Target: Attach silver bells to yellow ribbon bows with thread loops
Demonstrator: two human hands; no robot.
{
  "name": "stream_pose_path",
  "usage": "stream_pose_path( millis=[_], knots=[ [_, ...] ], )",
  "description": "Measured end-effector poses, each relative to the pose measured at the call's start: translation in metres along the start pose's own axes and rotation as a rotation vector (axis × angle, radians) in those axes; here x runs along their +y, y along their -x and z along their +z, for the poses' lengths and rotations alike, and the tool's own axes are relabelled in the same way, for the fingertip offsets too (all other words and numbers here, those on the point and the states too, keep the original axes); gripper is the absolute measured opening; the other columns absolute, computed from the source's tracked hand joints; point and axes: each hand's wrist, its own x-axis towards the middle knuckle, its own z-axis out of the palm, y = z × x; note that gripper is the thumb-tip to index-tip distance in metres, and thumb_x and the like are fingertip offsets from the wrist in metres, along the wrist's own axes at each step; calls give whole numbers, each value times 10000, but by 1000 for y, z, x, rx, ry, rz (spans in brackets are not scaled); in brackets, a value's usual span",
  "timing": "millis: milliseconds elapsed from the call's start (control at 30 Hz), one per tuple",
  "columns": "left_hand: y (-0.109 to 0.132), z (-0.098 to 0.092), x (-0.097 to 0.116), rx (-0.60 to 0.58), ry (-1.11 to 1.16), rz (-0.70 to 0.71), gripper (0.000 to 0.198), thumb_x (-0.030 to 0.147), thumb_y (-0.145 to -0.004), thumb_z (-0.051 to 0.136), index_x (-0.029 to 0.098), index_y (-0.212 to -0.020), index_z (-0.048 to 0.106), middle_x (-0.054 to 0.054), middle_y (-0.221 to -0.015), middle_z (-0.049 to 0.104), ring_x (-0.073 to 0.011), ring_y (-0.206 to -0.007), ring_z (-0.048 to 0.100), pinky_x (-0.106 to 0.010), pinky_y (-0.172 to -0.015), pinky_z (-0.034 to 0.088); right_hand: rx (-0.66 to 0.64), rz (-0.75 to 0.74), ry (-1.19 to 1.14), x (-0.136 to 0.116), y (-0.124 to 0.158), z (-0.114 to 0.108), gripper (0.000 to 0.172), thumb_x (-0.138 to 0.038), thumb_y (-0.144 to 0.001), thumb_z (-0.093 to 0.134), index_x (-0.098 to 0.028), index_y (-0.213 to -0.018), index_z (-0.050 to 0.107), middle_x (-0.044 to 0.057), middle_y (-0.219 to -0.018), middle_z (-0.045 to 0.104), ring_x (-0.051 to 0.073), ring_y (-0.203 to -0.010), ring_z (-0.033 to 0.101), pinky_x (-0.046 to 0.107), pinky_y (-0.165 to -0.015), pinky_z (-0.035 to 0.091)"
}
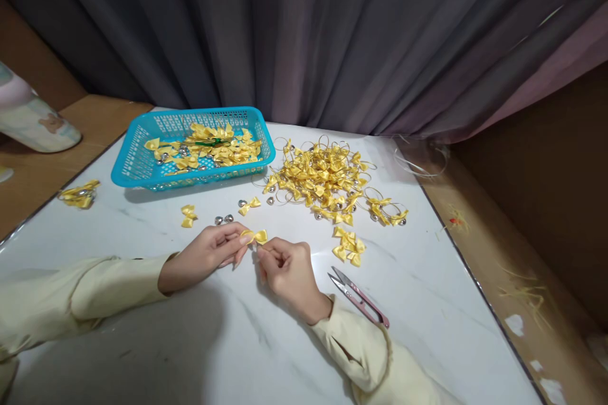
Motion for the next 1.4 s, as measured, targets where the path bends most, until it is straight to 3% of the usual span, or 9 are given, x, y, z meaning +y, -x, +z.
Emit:
stream_pose_path(
  millis=[167,1400],
  knots=[
    [0,-1,-1,-22,-53,14,326,427,-868,445,160,-692,505,14,-550,515,-120,-559,467,-257,-585,380,4,-21,51,1,0,-1,307,-372,-792,531,-151,-580,542,-30,-409,471,64,-368,343,206,-381,243],
    [0,-2,-5,-24,-63,10,291,378,-880,431,156,-705,498,32,-542,487,-111,-539,444,-249,-569,354,20,10,29,-2,1,-1,275,-335,-764,529,-143,-567,535,-30,-397,464,65,-366,347,200,-386,249]
  ],
)
